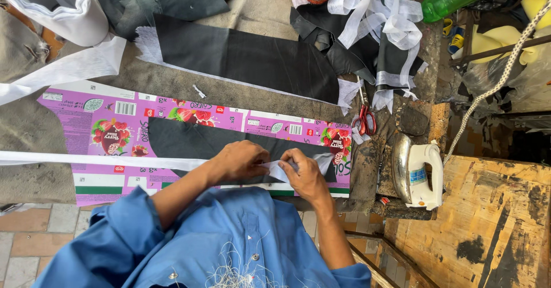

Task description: The person lays black fabric pieces on a padded table, positions sheer white strips of interfacing over them, and presses the strips onto the fabric with a clothes iron. They smooth and align the fabric and strips by hand between ironing passes, working through several pieces one after another.

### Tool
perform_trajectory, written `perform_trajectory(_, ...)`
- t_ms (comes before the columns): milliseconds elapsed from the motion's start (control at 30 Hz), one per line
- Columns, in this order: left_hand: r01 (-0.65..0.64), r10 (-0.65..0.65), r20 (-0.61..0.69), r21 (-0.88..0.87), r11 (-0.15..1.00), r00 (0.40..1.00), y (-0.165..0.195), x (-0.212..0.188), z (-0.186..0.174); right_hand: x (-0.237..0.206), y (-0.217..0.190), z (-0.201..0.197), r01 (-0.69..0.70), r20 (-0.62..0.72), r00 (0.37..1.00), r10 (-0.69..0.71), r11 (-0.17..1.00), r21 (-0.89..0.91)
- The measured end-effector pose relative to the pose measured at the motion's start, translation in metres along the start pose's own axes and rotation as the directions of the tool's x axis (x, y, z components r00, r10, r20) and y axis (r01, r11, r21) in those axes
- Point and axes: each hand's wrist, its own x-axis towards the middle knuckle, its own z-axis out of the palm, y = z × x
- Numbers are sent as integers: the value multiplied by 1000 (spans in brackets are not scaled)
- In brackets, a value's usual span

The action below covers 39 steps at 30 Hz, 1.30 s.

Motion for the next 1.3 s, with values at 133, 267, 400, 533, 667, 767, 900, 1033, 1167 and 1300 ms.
perform_trajectory(133, 150, -70, 236, -342, 928, 969, -17, -26, -23, -8, 10, -26, -176, 101, 980, 169, 982, 66)
perform_trajectory(267, 276, -144, 381, -318, 907, 913, -35, -67, -44, -21, 30, -56, -248, 147, 961, 233, 965, 89)
perform_trajectory(400, 249, -187, 270, -219, 943, 944, -37, -101, -60, -28, 41, -72, -109, 174, 979, 108, 994, -6)
perform_trajectory(533, 453, -435, 200, -49, 890, 878, -26, -129, -83, -29, 26, -73, -145, 181, 970, 163, 984, -107)
perform_trajectory(667, 389, -394, -6, 172, 905, 919, -4, -135, -90, -24, -19, -61, 49, 229, 971, 63, 890, -452)
perform_trajectory(767, 170, -174, -4, 213, 962, 985, 17, -119, -82, -11, -55, -34, 348, 295, 924, -243, 853, -389)
perform_trajectory(900, 85, -82, -29, 169, 982, 996, 36, -99, -84, 13, -78, 12, 300, 372, 864, -338, 941, 158)
perform_trajectory(1033, 246, -258, 33, 209, 947, 966, 34, -101, -110, 21, -66, 10, 203, 519, 814, -260, 965, 166)
perform_trajectory(1167, 296, -309, 4, 278, 914, 951, 14, -117, -134, 8, -39, -20, -97, 606, 795, -26, 981, 169)
perform_trajectory(1300, 374, -391, 64, 186, 909, 918, -18, -142, -148, -13, -2, -47, -211, 642, 757, 121, 975, 64)
